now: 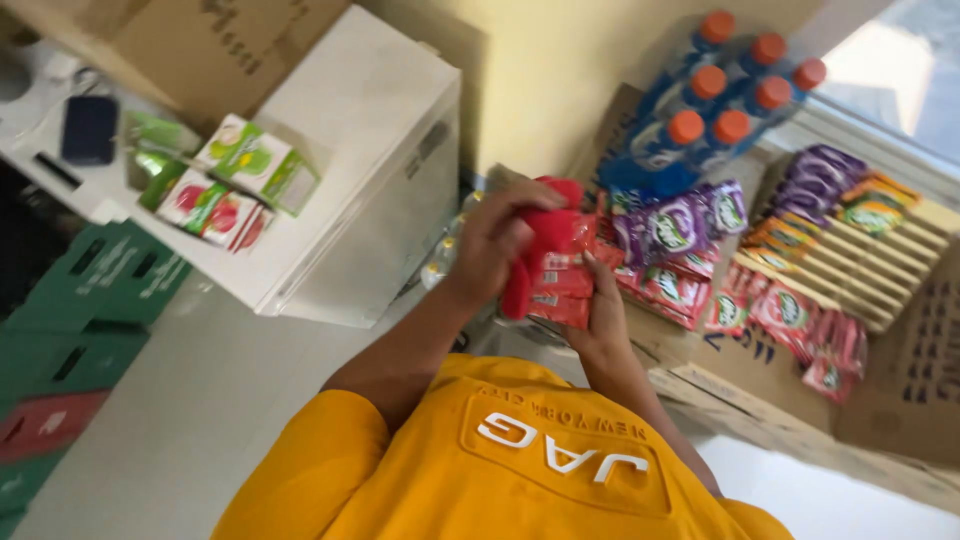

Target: Wiping juice powder packets with a red cloth and organizing them into rows on top of cardboard boxes.

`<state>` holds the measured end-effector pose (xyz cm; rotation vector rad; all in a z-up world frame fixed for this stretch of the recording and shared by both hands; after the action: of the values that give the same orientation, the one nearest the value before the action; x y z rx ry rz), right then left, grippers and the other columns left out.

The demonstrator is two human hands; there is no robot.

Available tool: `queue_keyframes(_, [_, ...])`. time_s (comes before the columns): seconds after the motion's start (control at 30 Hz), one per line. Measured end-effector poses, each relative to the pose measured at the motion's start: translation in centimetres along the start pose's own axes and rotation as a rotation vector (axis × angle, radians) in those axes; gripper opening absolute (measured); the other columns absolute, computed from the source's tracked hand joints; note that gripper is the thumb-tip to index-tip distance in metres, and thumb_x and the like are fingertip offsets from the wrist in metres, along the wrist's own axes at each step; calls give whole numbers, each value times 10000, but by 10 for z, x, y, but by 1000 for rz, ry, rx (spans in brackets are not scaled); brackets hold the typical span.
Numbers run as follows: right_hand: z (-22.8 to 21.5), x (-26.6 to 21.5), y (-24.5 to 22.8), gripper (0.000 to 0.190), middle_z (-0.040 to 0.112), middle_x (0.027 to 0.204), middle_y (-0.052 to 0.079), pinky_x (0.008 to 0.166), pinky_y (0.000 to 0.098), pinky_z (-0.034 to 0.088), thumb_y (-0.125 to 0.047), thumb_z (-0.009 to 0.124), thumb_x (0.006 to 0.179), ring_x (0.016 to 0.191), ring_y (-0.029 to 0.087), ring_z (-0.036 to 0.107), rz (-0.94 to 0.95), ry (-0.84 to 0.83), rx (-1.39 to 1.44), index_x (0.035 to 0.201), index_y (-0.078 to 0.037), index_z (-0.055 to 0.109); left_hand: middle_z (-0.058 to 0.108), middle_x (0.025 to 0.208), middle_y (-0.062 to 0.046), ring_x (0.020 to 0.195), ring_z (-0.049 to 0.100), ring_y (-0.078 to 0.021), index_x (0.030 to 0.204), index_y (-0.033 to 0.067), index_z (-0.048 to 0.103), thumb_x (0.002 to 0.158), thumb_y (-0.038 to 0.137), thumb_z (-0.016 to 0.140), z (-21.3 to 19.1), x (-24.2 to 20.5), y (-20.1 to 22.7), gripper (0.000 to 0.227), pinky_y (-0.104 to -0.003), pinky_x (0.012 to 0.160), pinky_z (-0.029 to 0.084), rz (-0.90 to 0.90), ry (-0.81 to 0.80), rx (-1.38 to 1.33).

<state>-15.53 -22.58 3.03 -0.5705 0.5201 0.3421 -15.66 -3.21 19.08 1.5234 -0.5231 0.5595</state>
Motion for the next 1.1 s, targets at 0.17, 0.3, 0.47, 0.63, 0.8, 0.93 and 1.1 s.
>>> queue_keyframes(0.17, [55,-16,23,316,751,1014,172,773,571,618,-287,706,894,875,340,761,-22,-91,-125,1117,-63,709,411,1646,-30,1535,288,-500,1396,291,618,788,783,649,20,-38,28,783,-774,1158,180,212,-258,751])
queue_keyframes(0.3, [88,-33,37,266,738,962,168,723,544,621,-259,695,909,805,336,752,-53,-124,-254,1102,-76,696,410,1638,-41,1450,410,-519,1474,378,542,937,771,431,-3,-39,17,674,-743,1118,314,170,-112,949])
queue_keyframes(0.47, [114,-48,43,204,722,898,163,659,511,624,-224,682,927,718,330,741,-132,-143,-394,1083,-92,680,515,1525,-103,1289,598,-473,1484,392,527,917,677,601,-37,-21,11,639,-586,1131,462,188,25,883])
queue_keyframes(0.63, [113,-40,49,231,718,873,175,635,515,630,-160,743,896,719,337,756,-223,-82,-363,1090,-74,653,576,1425,-96,1254,643,-391,1462,335,555,984,500,643,-69,-4,-6,514,-519,1060,503,-161,40,373])
queue_keyframes(0.8, [122,-48,40,269,738,885,193,623,516,629,-243,762,912,730,338,768,-253,-16,-207,1066,-55,646,672,1290,-157,1136,662,-296,1354,162,631,942,527,740,-61,-15,-77,561,-465,1077,463,-733,285,-704])
queue_keyframes(0.93, [137,-57,35,267,713,870,148,641,503,650,-195,777,879,747,316,772,-452,0,-98,1069,-74,635,719,1201,-167,1005,724,-277,1319,121,643,921,533,764,-55,-33,-74,586,-421,955,569,-986,207,-1206])
queue_keyframes(1.1, [143,-49,34,257,702,887,153,701,510,657,-104,775,868,768,335,765,-563,24,-161,1076,-65,630,715,1084,-166,940,728,-299,1285,103,645,807,227,875,-49,-41,-75,545,-451,871,567,-941,123,-862])
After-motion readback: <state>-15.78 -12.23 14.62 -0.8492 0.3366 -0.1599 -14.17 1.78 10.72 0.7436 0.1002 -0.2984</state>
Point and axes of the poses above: each hand's wrist, its own x-axis towards the middle knuckle, its own z-axis out of the palm, y = z × x, the point moved 2 cm from there along x, towards the middle knuckle
